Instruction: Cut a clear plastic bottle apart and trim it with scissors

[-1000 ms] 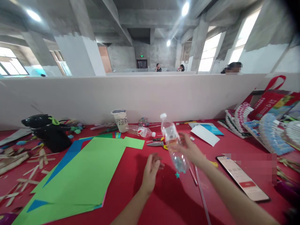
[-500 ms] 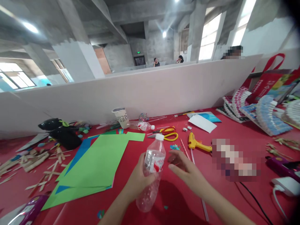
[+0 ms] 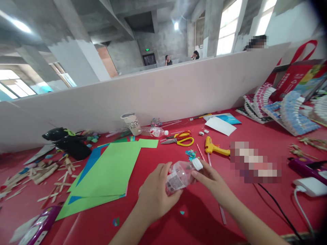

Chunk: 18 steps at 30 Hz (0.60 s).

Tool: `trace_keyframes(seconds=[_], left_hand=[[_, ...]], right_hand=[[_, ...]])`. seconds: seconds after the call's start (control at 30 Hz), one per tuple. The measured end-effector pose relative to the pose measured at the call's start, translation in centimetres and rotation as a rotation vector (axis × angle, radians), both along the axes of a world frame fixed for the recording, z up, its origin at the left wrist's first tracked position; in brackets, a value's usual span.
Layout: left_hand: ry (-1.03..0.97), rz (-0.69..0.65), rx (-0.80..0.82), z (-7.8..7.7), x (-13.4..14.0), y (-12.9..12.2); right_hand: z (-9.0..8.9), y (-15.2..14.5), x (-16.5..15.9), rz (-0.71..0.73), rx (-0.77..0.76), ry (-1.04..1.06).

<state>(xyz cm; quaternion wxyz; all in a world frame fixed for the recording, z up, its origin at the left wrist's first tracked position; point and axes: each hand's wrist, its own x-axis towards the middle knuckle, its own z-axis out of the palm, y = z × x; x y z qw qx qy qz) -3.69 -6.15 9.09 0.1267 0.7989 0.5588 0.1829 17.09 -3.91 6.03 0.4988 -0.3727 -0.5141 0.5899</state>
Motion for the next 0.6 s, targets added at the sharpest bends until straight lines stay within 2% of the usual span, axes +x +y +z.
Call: trace_keyframes(seconds=[0.17,0.4,0.6], left_hand=[[-0.016,0.000,0.053,0.70,0.91,-0.07],[-0.111,-0.001,-0.035,0.90,0.91,-0.31],[-0.137,-0.012,-0.060,1.03,0.99,-0.32]], right_hand=[[-0.01,-0.60,0.10,0.067,-0.015,0.036],[-0.06,-0.92,-0.27,0.097,-0.008,0.020],[0.01,-0.72,-0.81,0.043,-0.020,0.042]])
